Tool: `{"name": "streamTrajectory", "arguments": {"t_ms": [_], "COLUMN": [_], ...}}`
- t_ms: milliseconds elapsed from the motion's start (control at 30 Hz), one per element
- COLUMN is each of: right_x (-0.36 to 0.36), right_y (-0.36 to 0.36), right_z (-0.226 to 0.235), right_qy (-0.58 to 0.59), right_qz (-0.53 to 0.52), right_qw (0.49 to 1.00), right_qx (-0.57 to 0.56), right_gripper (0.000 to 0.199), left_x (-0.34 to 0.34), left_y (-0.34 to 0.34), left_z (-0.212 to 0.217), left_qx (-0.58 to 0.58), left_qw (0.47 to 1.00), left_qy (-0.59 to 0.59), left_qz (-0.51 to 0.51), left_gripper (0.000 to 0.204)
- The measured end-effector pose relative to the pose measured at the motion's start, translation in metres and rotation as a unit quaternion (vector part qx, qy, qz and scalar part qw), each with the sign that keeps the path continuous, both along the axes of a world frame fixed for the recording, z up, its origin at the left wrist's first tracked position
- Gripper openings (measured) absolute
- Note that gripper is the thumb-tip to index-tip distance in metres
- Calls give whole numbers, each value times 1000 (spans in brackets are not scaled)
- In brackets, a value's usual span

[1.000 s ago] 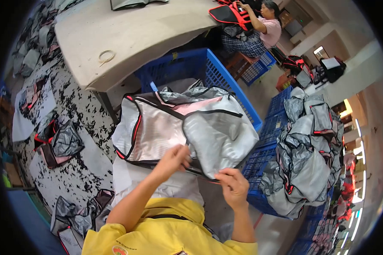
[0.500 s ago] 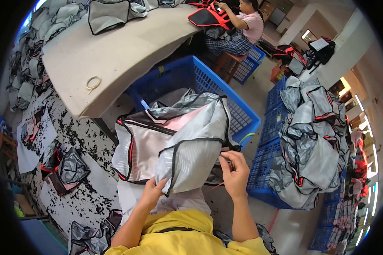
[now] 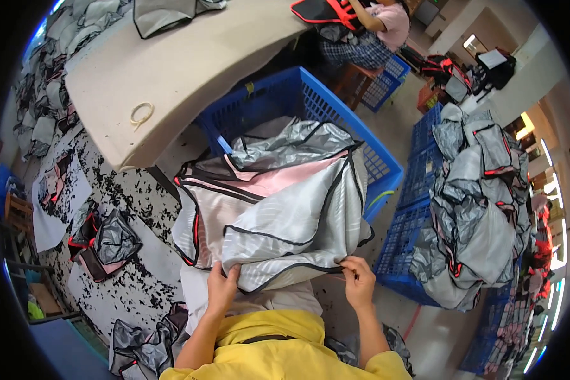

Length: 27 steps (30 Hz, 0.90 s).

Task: Inspecting, folding, and packing insulated bags into a crate.

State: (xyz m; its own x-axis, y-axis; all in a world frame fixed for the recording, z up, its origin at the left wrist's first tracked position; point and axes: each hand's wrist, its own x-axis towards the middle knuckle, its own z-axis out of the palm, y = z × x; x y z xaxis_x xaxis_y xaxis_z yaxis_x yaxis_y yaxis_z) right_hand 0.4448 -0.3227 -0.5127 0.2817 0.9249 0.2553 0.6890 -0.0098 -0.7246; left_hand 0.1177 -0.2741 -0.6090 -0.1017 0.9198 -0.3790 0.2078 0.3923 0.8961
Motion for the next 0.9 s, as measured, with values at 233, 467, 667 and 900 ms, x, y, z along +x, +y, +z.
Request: {"name": "streamTrajectory", "arguments": {"t_ms": [233, 467, 667, 900], "right_x": [-9, -9, -9, -11], "right_y": [-24, -35, -39, -42], "right_z": [-14, -14, -20, -25], "right_qy": [72, 66, 87, 97], "right_qz": [-39, -33, -25, -22], "right_qw": [997, 997, 996, 995], "right_qx": [-6, -15, -10, -8], "right_gripper": [15, 14, 18, 27], "left_x": [45, 83, 65, 45], "left_y": [30, 60, 62, 75], "left_z": [101, 99, 70, 50], "left_qx": [436, 469, 85, -72], "left_qw": [857, 831, 979, 935], "left_qy": [259, 202, -170, -347], "left_qz": [-95, -220, -73, 8], "left_gripper": [44, 33, 7, 7]}}
